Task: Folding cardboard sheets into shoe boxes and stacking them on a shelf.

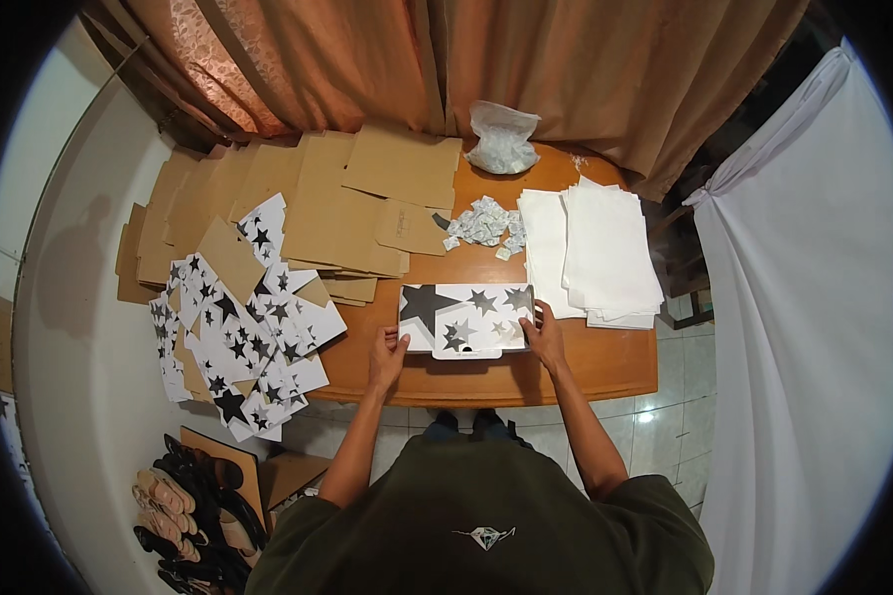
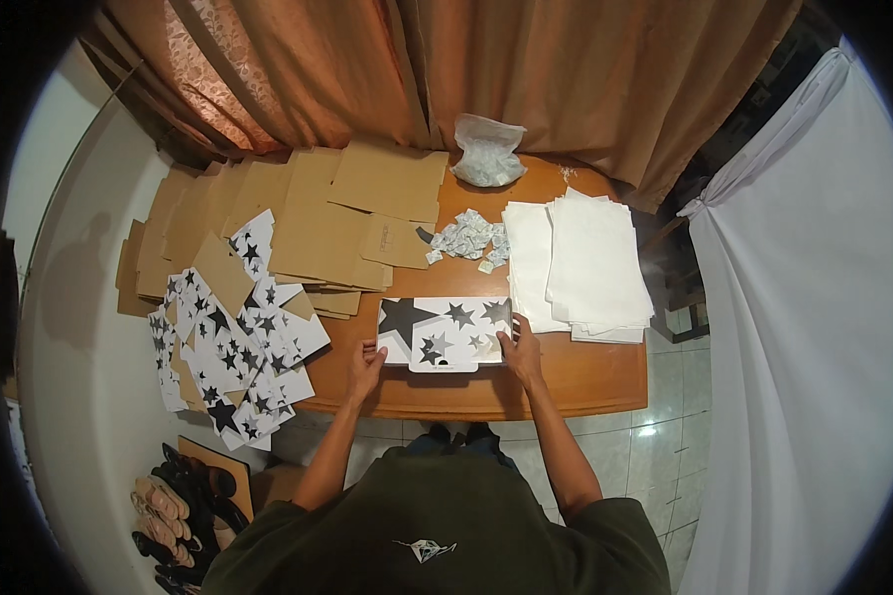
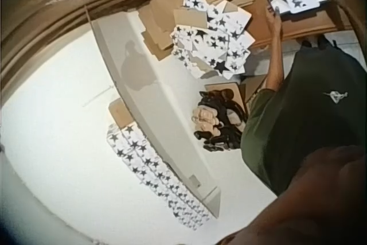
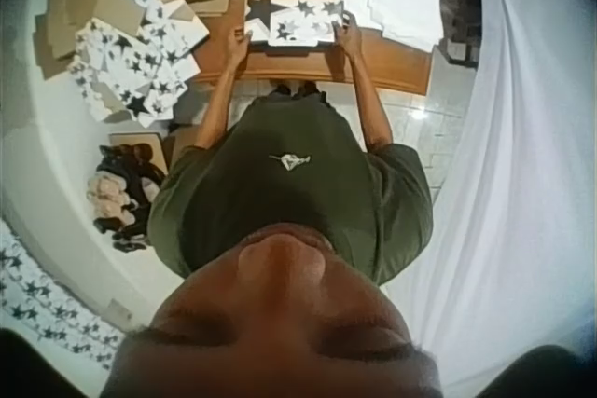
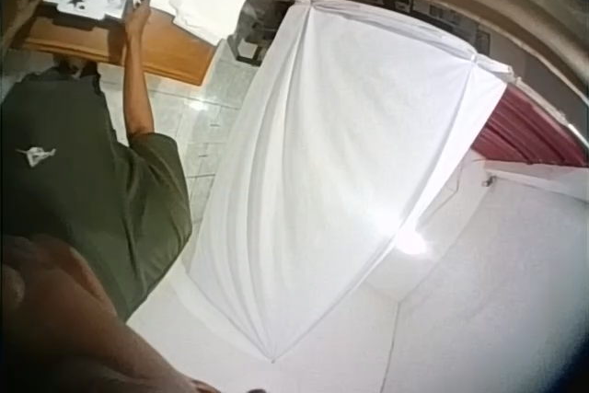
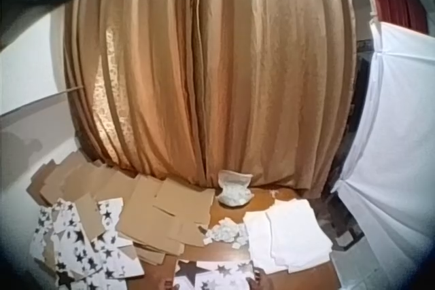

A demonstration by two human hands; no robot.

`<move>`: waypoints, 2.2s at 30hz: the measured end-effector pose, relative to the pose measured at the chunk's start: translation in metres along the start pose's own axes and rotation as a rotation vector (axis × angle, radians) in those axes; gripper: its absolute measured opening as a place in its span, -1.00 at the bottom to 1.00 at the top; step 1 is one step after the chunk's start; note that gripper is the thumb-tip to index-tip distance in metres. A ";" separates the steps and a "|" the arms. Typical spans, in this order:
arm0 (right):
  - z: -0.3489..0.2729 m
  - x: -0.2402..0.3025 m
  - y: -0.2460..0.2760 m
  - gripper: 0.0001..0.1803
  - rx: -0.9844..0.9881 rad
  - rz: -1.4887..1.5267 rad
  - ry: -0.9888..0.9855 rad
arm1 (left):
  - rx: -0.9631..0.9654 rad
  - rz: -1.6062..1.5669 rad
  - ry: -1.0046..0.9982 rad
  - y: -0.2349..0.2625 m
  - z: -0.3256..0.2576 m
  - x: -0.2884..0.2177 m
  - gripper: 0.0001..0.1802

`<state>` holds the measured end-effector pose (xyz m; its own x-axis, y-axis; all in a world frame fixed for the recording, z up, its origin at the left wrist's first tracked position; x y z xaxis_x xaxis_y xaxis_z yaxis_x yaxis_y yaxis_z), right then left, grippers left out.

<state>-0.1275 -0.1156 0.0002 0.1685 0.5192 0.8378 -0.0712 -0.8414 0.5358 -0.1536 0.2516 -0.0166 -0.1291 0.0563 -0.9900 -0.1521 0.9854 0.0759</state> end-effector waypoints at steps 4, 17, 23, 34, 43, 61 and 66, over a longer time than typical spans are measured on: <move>-0.004 0.011 0.003 -0.21 0.052 0.041 -0.027 | 0.071 -0.011 0.090 0.001 -0.003 -0.013 -0.46; -0.010 0.057 0.033 -0.22 0.278 -0.707 0.414 | 0.561 0.492 -0.151 0.021 0.029 -0.087 -0.10; 0.002 0.077 0.052 -0.32 0.178 -0.526 0.437 | 0.436 0.370 -0.287 0.023 0.040 -0.109 -0.43; 0.076 0.063 0.035 -0.57 -0.062 -0.015 0.269 | 0.251 0.169 -0.257 -0.013 0.123 -0.084 -0.73; 0.111 0.027 0.010 -0.67 -0.151 -0.010 -0.008 | 0.103 0.197 -0.089 -0.024 0.156 -0.041 -0.77; 0.072 0.037 0.016 -0.63 -0.056 0.015 0.042 | 0.038 0.340 -0.072 -0.007 0.123 -0.062 -0.52; 0.012 0.044 0.046 -0.45 -0.172 0.030 -0.040 | 0.138 -0.002 -0.055 -0.043 0.082 -0.118 -0.44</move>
<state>-0.1120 -0.1332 0.0611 0.2023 0.4853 0.8506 -0.2432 -0.8165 0.5236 -0.0514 0.2162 0.0877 -0.0748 0.0589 -0.9955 -0.0152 0.9981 0.0602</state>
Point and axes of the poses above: each hand's wrist, its own z-axis towards the middle knuckle, its own y-axis out of the back of the hand, x = y × z, the point moved 4 cm from there along z, towards the middle knuckle, and after that the axes turned 11 degrees about -z, right-handed, at the moved point
